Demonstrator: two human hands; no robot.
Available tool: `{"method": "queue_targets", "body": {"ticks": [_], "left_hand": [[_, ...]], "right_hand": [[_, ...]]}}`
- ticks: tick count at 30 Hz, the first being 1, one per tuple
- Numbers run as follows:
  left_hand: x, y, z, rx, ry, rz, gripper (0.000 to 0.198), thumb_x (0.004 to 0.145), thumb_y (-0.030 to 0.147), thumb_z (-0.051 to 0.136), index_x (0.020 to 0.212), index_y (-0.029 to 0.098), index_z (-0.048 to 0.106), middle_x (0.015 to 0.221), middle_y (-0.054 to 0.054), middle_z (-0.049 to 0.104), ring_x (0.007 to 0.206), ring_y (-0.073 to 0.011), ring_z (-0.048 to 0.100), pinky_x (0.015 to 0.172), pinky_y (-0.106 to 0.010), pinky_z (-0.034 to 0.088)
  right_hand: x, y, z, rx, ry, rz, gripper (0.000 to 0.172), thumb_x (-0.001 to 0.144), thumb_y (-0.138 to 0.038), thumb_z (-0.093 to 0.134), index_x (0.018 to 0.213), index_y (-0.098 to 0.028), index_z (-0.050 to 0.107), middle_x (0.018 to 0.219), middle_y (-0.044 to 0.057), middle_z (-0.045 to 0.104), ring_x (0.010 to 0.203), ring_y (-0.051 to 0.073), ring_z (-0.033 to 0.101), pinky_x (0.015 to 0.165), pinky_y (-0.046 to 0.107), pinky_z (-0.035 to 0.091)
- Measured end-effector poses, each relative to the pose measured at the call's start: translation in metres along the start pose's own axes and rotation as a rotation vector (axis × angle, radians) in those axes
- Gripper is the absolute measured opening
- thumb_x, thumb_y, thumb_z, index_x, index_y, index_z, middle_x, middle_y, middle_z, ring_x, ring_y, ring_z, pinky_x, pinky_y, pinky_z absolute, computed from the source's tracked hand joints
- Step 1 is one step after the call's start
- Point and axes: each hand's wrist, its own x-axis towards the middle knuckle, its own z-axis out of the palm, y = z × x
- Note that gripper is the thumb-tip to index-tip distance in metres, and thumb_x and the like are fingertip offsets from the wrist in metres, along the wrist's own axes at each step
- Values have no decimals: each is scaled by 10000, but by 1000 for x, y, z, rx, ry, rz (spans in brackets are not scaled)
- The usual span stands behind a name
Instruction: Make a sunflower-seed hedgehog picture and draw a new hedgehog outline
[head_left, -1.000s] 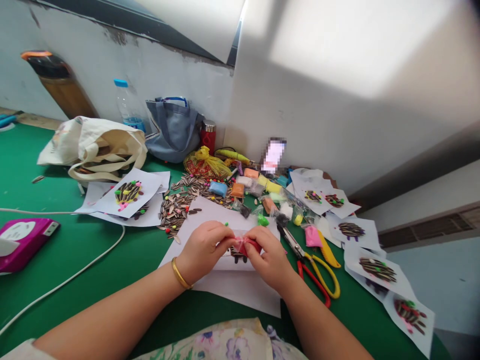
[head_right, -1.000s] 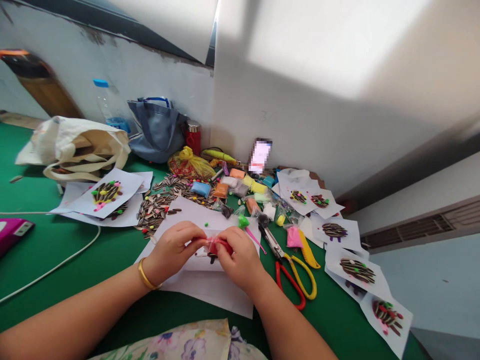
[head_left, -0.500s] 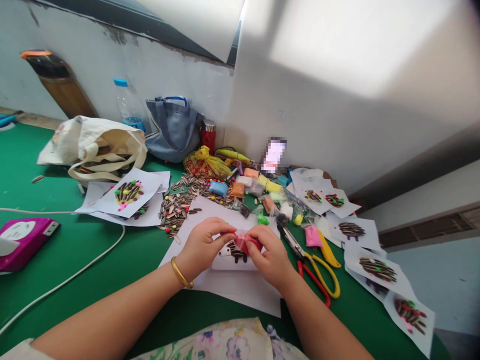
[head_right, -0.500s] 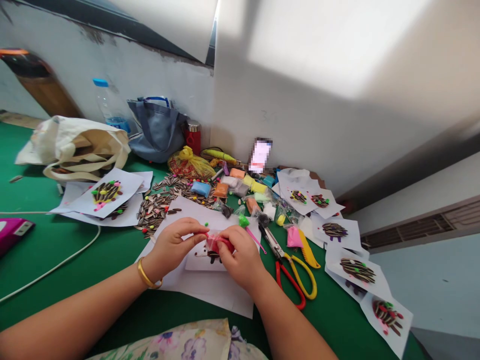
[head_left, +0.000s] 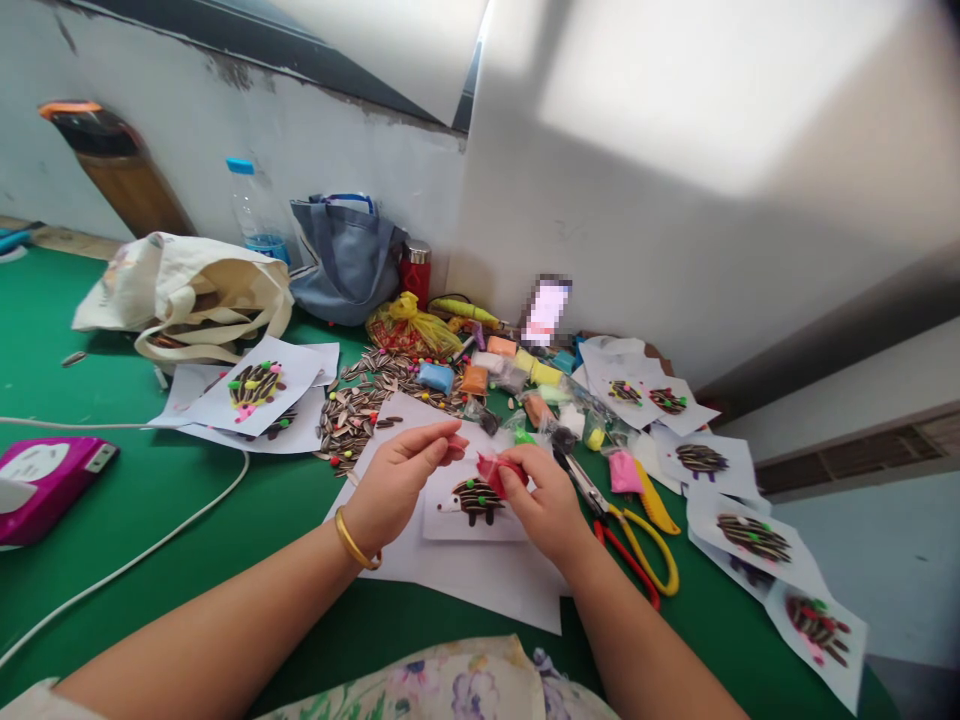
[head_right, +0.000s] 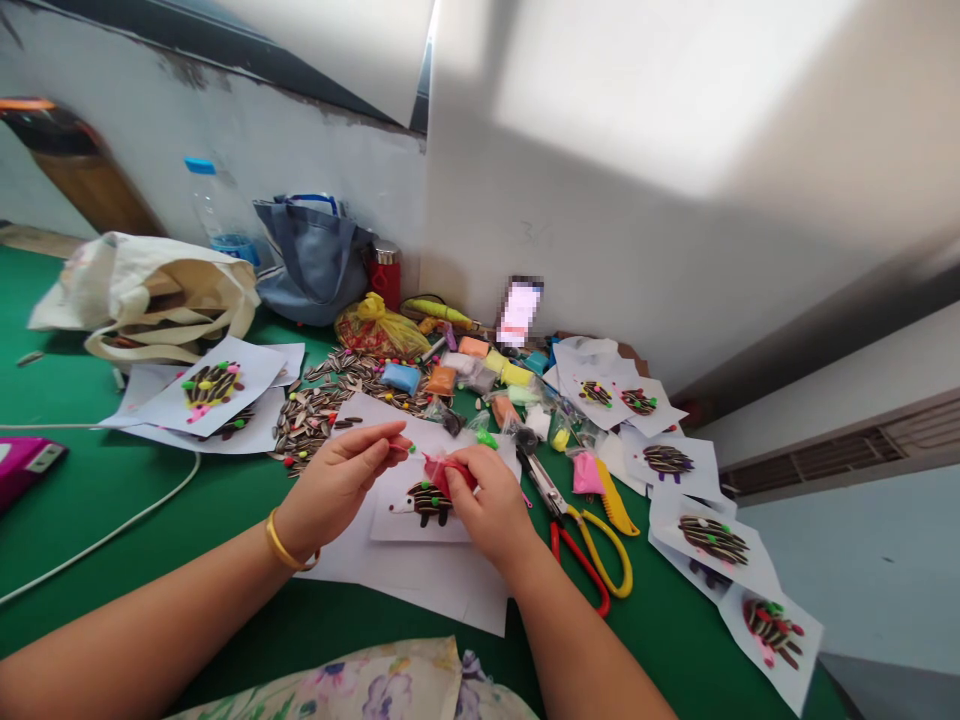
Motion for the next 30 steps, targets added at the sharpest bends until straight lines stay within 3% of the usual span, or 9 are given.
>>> {"method": "queue_targets", "body": {"ticks": [4,8,10,14,18,21,25,30], "left_hand": [[0,5,3,-44,51,-38,360,801,343,716,1127,215,633,943,-76,742,840,-178,680,814,-331,500],[3,7,3,-56,90,-38,251,698,336,800,821,172,655,731,-36,708,664,-141,632,677,-281,486],[4,6,3,-59,105,-30,255,650,337,829,757,154,687,698,-26,676,637,-123,590,650,-265,470],[4,4,2,-32,117,-83,294,664,338,818,891,159,766,806,-48,686,740,-126,573,728,-265,457],[4,3,3,-39,89,-129,327,705,305,793,1009,191,754,931,-54,696,827,-125,578,814,-270,441],[4,4,4,-99,90,-130,304,690,281,808,975,201,736,865,-25,687,771,-110,585,771,-259,451],[3,6,4,-166,67,-189,235,742,360,765,836,152,708,709,-13,645,657,-88,562,657,-222,444],[1,7,6,-238,18,-259,242,745,321,770,901,143,720,786,-35,674,708,-92,592,711,-229,467]], "right_hand": [[1,3,-2,8,28,11,158,944,-274,478,902,-209,615,860,35,612,802,175,552,741,307,432],[2,5,-3,4,28,11,160,943,-280,475,903,-210,614,860,34,616,797,172,557,748,304,438],[3,8,-6,-27,48,8,152,935,-267,473,910,-210,612,875,36,617,815,174,559,763,305,439],[6,26,-22,-246,203,98,102,854,-194,489,889,-205,584,881,39,607,823,192,551,744,316,427],[9,49,-38,-557,157,234,51,773,-173,531,787,-206,567,750,31,581,699,198,504,628,313,359],[9,57,-40,-695,151,176,143,729,-127,549,827,-206,618,841,72,626,785,230,517,669,335,359],[7,51,-35,-660,231,69,395,700,-51,498,1036,-206,637,1051,94,632,987,274,521,813,394,397],[3,26,-21,-488,273,-74,355,795,-76,473,1083,-202,639,1078,92,611,1032,261,532,911,434,413]]}}
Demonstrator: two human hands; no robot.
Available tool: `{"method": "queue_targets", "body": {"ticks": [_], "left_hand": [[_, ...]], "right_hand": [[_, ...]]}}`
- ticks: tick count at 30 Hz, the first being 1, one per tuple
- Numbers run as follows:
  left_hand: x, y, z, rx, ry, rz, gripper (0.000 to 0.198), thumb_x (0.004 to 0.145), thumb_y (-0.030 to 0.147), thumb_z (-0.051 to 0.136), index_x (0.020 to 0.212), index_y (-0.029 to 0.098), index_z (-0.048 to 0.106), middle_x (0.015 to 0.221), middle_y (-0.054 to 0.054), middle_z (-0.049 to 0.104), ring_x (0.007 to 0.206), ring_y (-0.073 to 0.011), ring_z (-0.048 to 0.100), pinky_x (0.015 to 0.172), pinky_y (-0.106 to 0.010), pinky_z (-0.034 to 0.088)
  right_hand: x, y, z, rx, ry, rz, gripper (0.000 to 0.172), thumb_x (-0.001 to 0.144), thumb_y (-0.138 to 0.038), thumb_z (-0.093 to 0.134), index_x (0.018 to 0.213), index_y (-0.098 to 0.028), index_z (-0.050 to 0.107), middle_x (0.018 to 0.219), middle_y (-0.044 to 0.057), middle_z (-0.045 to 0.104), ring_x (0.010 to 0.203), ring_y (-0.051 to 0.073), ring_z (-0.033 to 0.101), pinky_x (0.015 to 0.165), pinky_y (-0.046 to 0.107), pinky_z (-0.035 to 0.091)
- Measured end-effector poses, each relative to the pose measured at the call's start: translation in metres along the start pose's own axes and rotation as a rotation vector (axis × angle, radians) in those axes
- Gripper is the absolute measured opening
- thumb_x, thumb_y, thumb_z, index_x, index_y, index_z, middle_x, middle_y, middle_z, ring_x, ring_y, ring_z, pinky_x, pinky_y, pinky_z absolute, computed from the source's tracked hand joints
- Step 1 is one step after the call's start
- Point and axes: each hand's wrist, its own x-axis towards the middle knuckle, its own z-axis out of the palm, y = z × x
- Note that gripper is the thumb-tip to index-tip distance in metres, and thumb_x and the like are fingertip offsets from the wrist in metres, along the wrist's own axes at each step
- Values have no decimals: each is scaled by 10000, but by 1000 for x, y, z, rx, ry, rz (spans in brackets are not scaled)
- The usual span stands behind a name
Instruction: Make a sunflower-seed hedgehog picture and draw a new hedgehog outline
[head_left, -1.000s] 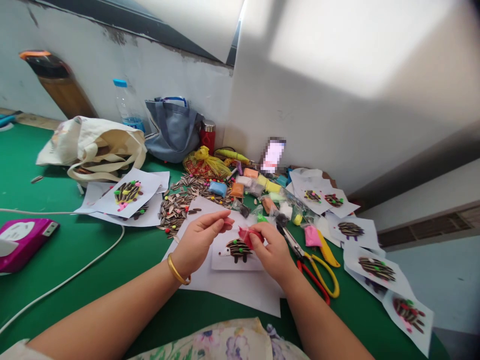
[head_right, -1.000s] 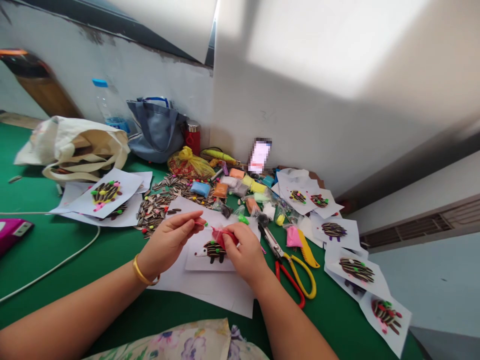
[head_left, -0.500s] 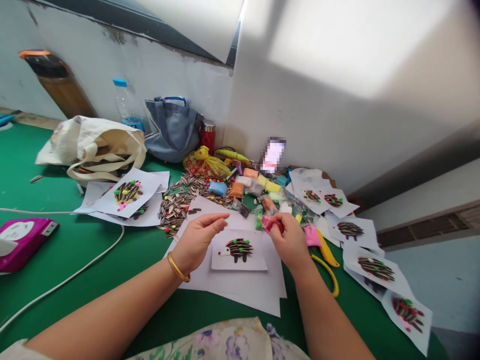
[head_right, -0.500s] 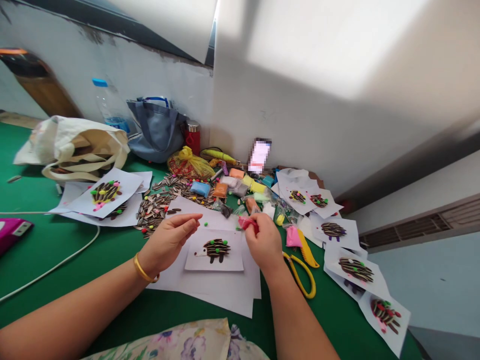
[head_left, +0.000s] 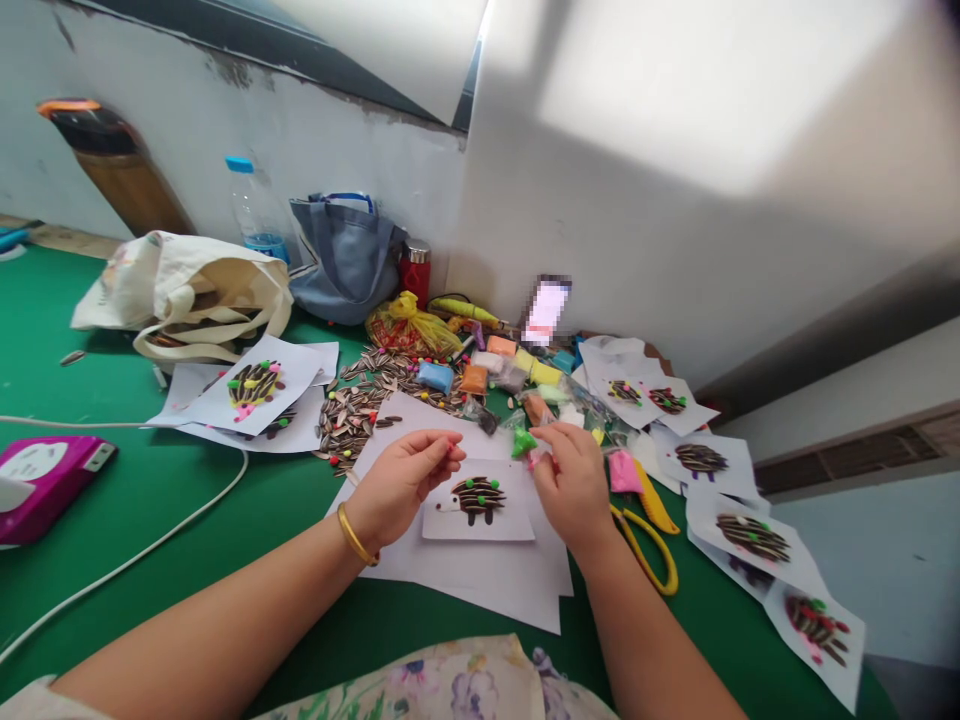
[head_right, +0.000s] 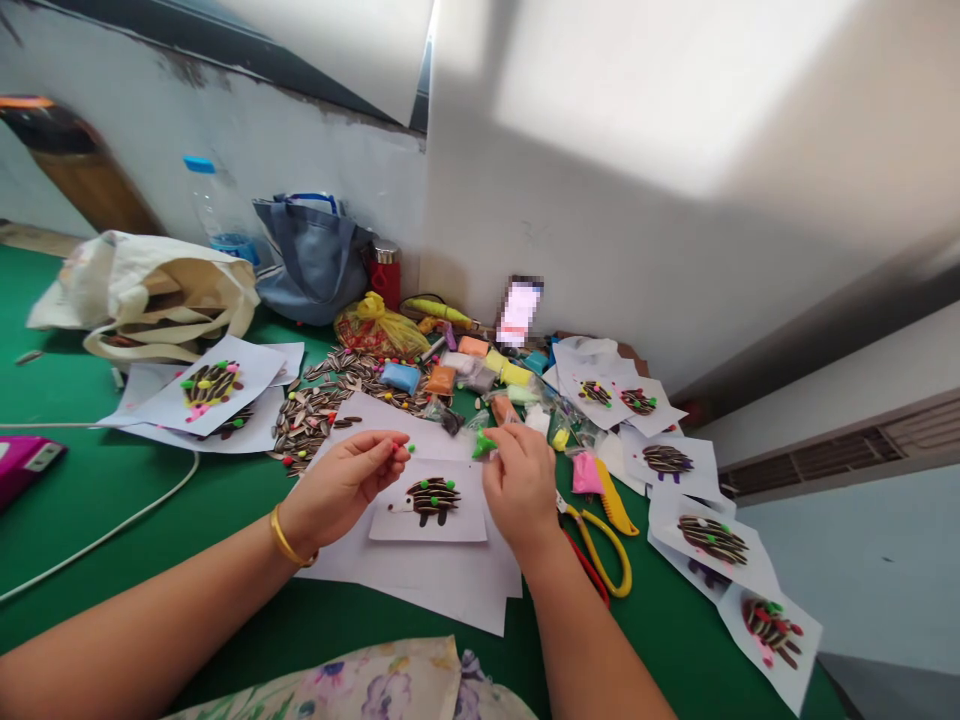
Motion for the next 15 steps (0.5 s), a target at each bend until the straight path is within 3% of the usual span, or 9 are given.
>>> {"method": "queue_targets", "body": {"ticks": [5,11,15], "left_hand": [[0,-3,1,-11,-13,-26,266,693,238,808,939,161,743,859,-47,700,789,-110,613,793,-246,466],[-3,-11,1,178,-54,-5,228,726,362,770,756,141,720,647,-3,606,620,-96,517,613,-228,403],[-8,-14,4,340,-133,28,285,720,409,757,681,139,673,625,-1,589,604,-116,497,607,-251,392]], "right_hand": [[-7,-26,1,177,-22,-111,316,852,-114,501,1120,-220,632,1047,96,602,1001,253,543,886,439,441],[-15,-45,4,297,-71,-183,251,881,-201,577,1123,-243,627,996,77,617,939,237,554,845,423,446],[-18,-55,3,364,-132,-192,243,907,-297,573,1137,-243,632,968,71,615,905,225,553,814,404,442]]}}
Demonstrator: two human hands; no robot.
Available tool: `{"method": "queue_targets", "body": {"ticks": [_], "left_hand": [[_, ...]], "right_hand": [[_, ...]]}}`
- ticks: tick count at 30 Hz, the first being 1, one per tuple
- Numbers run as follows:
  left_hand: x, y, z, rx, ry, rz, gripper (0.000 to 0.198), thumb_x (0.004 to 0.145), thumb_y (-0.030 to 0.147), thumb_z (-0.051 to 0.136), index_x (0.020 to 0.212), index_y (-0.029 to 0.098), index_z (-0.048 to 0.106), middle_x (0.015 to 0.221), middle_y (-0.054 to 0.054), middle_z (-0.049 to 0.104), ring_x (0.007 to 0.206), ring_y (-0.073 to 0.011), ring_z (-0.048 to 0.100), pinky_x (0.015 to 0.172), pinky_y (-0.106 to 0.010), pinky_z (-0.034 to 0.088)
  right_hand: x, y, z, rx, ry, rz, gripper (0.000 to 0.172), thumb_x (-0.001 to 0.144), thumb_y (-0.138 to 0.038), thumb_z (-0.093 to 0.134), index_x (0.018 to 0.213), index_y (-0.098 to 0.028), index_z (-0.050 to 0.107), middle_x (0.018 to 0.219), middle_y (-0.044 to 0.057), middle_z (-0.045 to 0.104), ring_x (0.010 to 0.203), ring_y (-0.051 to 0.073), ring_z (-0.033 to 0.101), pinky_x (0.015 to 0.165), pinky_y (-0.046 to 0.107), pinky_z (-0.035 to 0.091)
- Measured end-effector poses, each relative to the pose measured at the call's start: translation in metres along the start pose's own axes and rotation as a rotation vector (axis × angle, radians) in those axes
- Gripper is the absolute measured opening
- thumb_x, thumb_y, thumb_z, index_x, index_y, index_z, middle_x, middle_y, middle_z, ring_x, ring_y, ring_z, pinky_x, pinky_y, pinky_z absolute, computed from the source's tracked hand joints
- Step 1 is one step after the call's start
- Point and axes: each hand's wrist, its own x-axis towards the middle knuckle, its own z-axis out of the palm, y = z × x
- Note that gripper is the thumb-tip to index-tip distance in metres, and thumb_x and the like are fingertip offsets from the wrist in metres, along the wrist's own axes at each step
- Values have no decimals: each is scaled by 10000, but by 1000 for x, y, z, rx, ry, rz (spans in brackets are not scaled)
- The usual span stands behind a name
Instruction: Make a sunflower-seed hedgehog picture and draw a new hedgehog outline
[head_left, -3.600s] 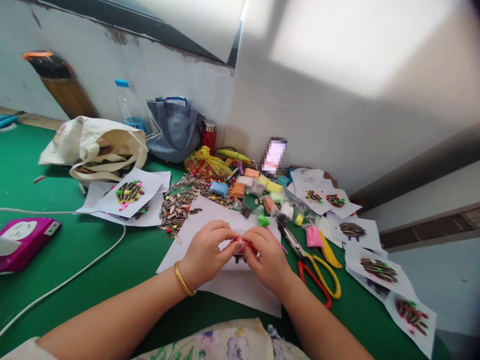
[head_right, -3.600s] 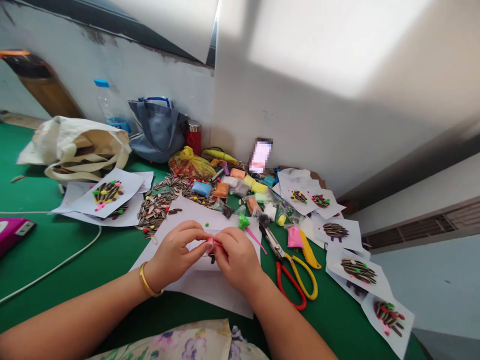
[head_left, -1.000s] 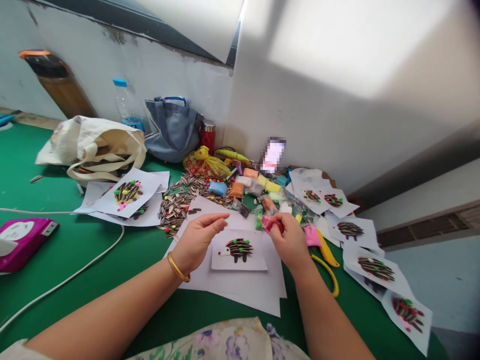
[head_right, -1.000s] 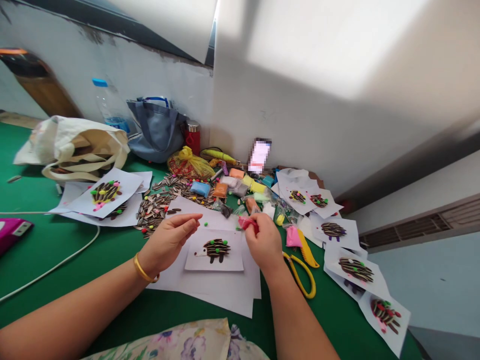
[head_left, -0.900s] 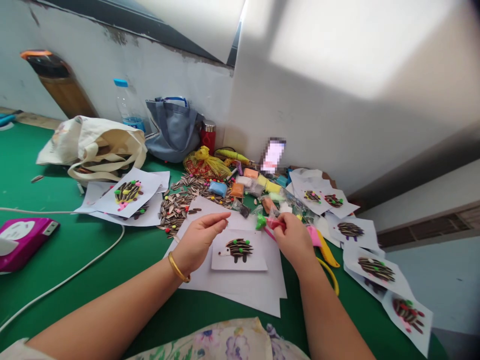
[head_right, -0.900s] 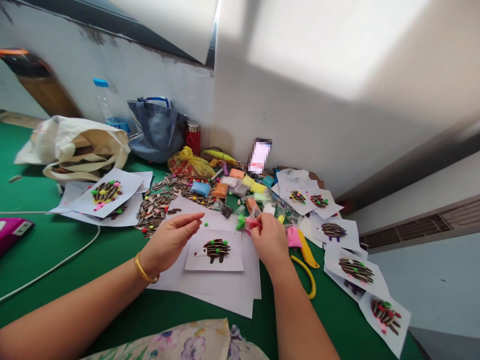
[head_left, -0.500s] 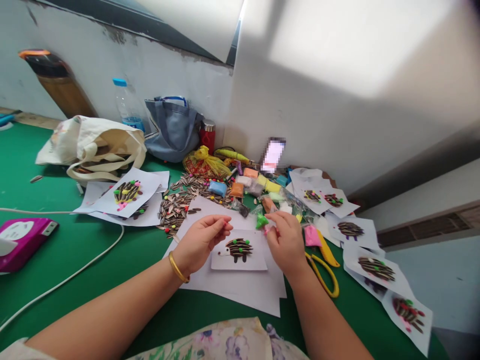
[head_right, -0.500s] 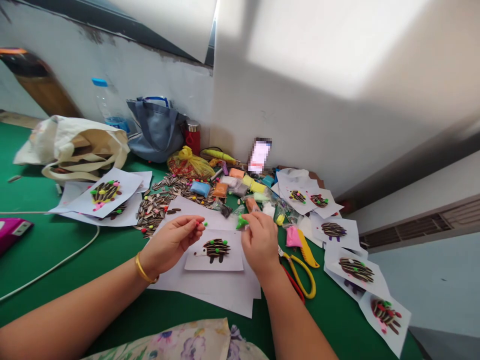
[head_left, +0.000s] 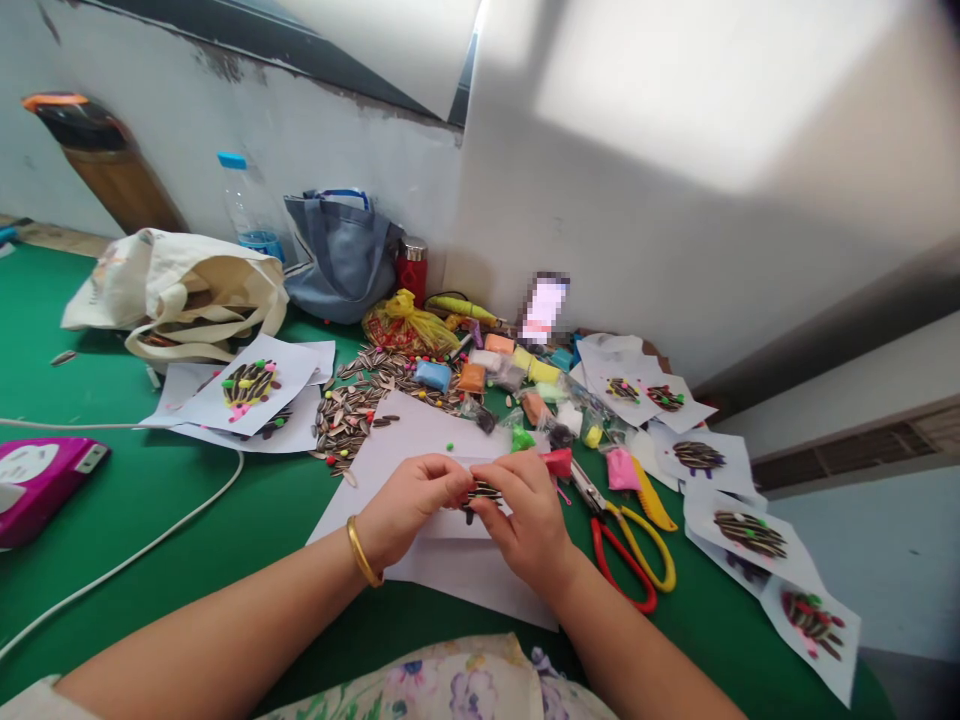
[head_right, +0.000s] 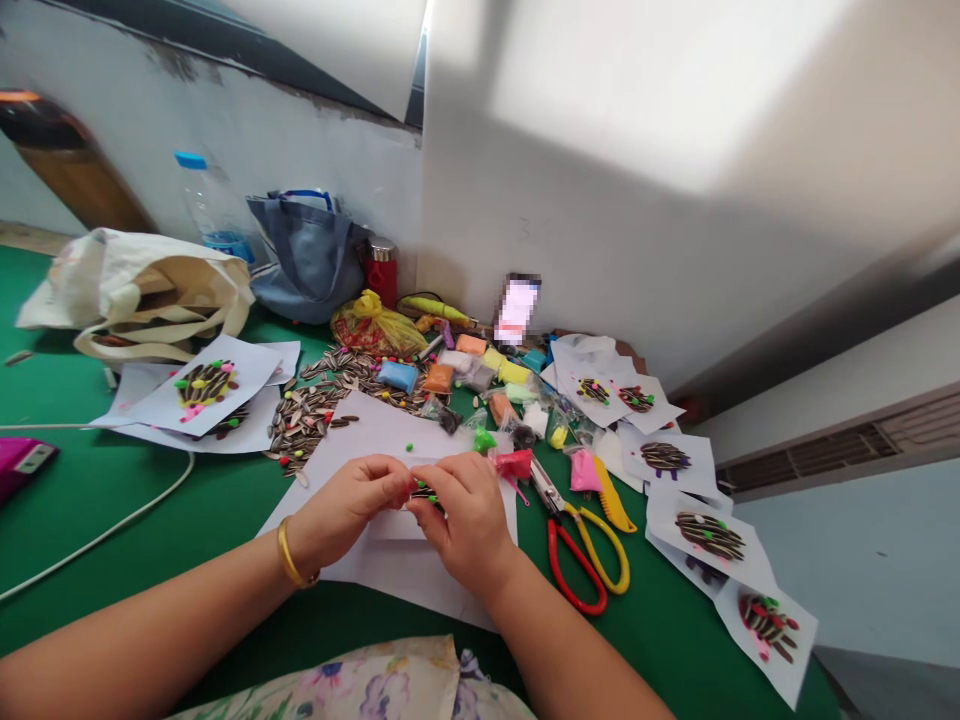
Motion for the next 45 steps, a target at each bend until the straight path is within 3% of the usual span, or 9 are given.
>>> {"method": "queue_targets", "body": {"ticks": [4,7,14,20,27,31,34,39,45], "left_hand": [[-4,2,4,35,-64,-4,340,643,435,807,649,141,637,632,3,581,624,-126,500,623,-254,398],[-5,3,5,21,-97,-21,403,720,522,727,648,134,645,618,-6,563,612,-123,485,620,-256,398],[-4,8,5,-511,-86,-191,593,887,649,399,1016,152,695,1025,-138,667,971,-219,620,884,-341,477],[0,12,3,-744,-45,-172,611,876,675,383,1059,159,655,1141,-156,643,1169,-250,570,1023,-383,444],[0,10,2,-818,-35,-187,575,877,654,412,1083,164,630,1147,-141,639,1165,-241,576,1043,-382,436],[1,16,-1,-914,22,-178,580,887,653,381,1090,163,617,1136,-133,636,1136,-230,592,1029,-395,447],[4,21,-6,-953,70,-152,570,878,664,383,1070,177,610,1105,-122,644,1093,-221,610,991,-404,475],[4,23,-10,-996,64,-171,581,881,656,385,1093,160,601,1114,-140,637,1057,-241,626,966,-427,488],[2,26,-13,-1013,58,-111,616,899,646,346,1132,128,584,1110,-173,628,1045,-278,632,939,-470,501]], "right_hand": [[0,-6,2,40,-22,26,182,917,-306,575,1061,-270,679,877,47,593,842,201,549,763,373,444],[0,-6,2,64,1,22,137,909,-265,588,996,-272,694,831,35,582,810,190,548,739,360,446],[1,-5,1,142,87,24,85,910,-263,568,841,-226,601,788,34,608,767,188,556,738,371,451],[2,-22,17,172,-73,-69,158,919,-182,506,1014,-237,619,922,54,676,872,195,588,780,371,474],[4,-30,30,22,-28,-156,165,900,-208,577,1001,-261,696,840,33,703,786,194,572,714,370,443],[3,-32,30,-55,-23,-175,303,896,-133,526,1141,-257,655,1017,49,719,907,208,600,779,384,459],[0,-35,30,-65,-131,-257,361,906,-191,532,1256,-264,587,1177,33,690,1078,221,585,881,400,437],[-3,-34,32,-159,-237,-314,527,929,-486,503,1389,-232,471,1382,31,559,1373,272,370,1053,436,313],[-4,-27,29,-249,-242,-364,523,936,-506,465,1380,-232,494,1408,3,532,1438,259,253,1182,458,122]]}}
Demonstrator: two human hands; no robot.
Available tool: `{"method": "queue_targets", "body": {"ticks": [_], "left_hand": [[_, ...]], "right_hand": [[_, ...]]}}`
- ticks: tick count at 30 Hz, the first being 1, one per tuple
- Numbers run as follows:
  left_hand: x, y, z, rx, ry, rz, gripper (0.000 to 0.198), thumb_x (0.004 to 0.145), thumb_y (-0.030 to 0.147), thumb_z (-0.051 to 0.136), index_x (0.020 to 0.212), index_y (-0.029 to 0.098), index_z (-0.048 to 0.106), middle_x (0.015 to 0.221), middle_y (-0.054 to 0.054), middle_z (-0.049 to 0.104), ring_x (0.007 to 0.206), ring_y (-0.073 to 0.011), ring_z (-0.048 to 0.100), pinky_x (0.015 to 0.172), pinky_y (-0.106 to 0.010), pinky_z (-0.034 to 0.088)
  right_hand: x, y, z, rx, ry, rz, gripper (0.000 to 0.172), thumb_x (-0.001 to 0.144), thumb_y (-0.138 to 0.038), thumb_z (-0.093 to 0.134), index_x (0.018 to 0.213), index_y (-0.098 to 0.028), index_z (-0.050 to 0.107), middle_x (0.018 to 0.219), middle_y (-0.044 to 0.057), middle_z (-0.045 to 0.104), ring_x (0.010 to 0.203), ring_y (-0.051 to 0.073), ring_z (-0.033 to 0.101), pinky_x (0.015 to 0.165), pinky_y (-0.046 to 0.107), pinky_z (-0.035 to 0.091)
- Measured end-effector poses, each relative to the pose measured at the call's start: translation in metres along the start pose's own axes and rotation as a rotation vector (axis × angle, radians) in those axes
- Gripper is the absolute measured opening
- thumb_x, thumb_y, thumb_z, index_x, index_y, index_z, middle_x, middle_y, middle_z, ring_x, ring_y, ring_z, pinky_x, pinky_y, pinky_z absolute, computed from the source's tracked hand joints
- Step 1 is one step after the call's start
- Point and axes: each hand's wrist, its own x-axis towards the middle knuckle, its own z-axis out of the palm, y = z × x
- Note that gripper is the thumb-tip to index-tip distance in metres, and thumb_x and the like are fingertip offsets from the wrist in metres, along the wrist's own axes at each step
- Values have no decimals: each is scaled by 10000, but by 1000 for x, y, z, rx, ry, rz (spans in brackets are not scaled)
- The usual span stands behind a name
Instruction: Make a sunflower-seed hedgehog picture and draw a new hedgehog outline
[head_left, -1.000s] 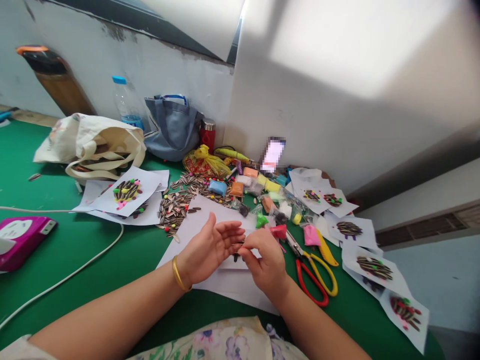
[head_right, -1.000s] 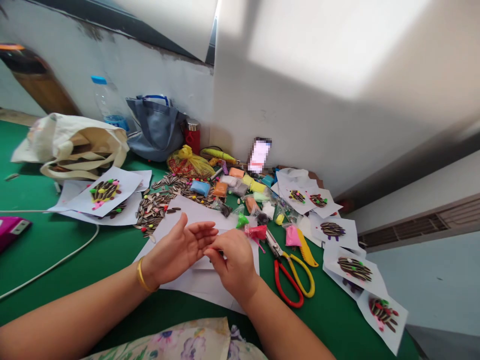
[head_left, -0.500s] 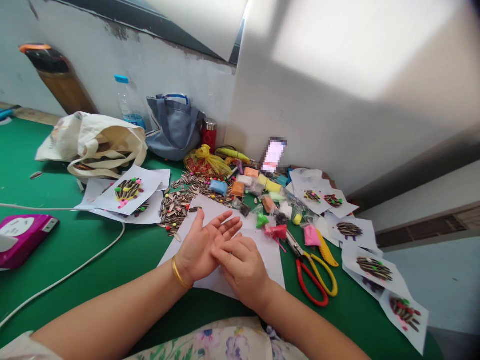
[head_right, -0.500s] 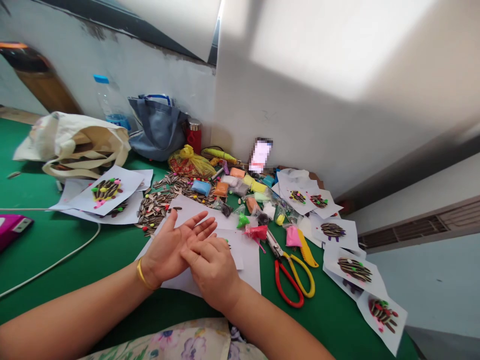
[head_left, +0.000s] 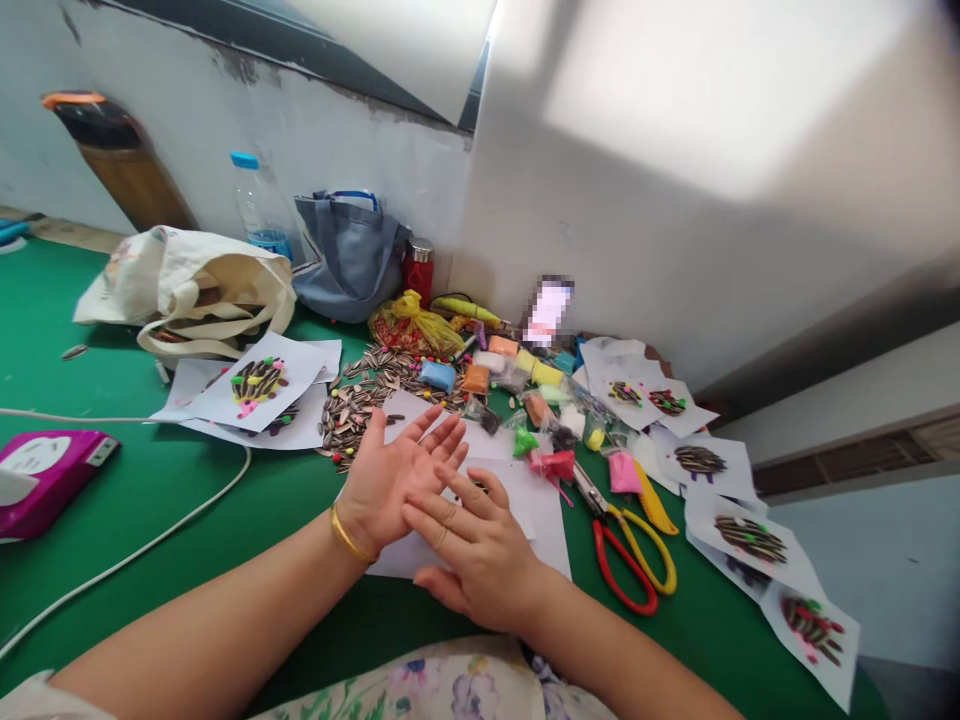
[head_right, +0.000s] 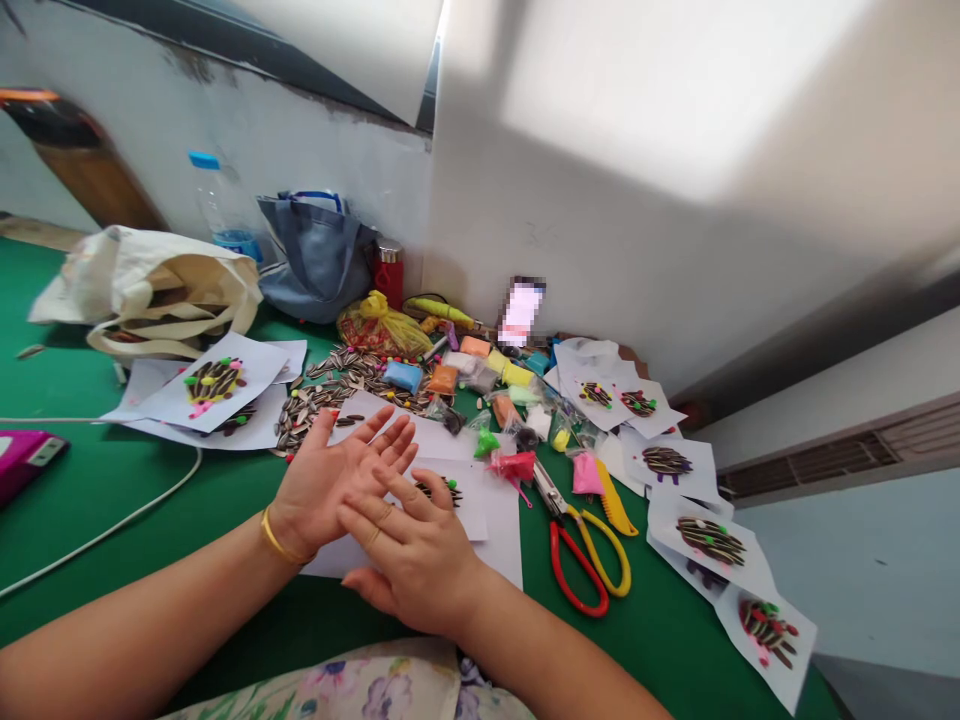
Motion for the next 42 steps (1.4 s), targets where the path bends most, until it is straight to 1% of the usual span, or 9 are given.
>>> {"method": "queue_targets", "body": {"ticks": [3,8,13,17,19,24,30,35,42], "left_hand": [[0,-3,0,4,32,-38,616,896,647,353,1141,127,575,1115,-178,624,1040,-288,635,915,-475,514],[0,-1,0,-22,-15,-32,630,886,656,368,1159,126,570,1155,-187,610,1080,-290,621,953,-468,495],[2,0,0,-47,22,1,631,887,662,355,1151,129,568,1120,-186,619,1057,-296,631,931,-489,506],[0,-2,0,-27,31,-54,616,881,650,395,1172,133,561,1155,-190,608,1085,-300,619,926,-474,513],[0,0,1,-38,11,-25,622,880,653,393,1177,133,559,1181,-192,599,1108,-301,608,945,-474,503],[1,-1,1,-56,32,-10,644,873,672,379,1167,128,559,1133,-189,611,1075,-299,622,944,-495,499],[-1,-1,2,-49,9,-33,630,866,660,415,1191,139,555,1178,-191,602,1109,-301,607,942,-487,505],[0,0,1,-70,11,-21,645,859,681,397,1161,136,563,1136,-190,611,1074,-301,624,938,-498,503],[-1,-2,-2,-45,-10,-45,622,868,660,410,1192,149,553,1170,-183,606,1105,-300,613,961,-497,486]], "right_hand": [[1,1,-1,-21,-45,-67,519,945,-501,448,1394,-242,476,1453,-31,475,1460,258,189,1203,474,55],[1,5,-2,-70,-42,4,557,937,-541,439,1406,-240,460,1466,-10,458,1465,280,163,1201,537,-20],[1,4,-2,-37,-58,-120,552,940,-563,416,1412,-279,449,1459,-45,463,1471,261,144,1201,545,-45],[0,7,0,-93,-22,-17,625,935,-598,392,1441,-232,407,1486,1,424,1470,273,147,1187,563,-84],[0,8,0,-107,-16,12,628,935,-598,390,1436,-221,415,1484,19,429,1469,282,147,1180,580,-87],[0,3,-2,-90,-48,-108,623,928,-631,373,1425,-260,430,1487,-36,418,1475,261,117,1194,554,-75],[-1,7,-5,-122,-9,-16,622,938,-613,367,1415,-221,448,1474,-5,438,1469,279,148,1178,581,-103],[0,3,-6,-75,-47,-163,616,930,-640,359,1408,-264,457,1482,-59,420,1474,253,126,1196,529,-95],[-1,7,-5,-117,-3,-54,623,925,-633,386,1381,-223,491,1466,6,455,1471,267,140,1182,568,-91]]}}
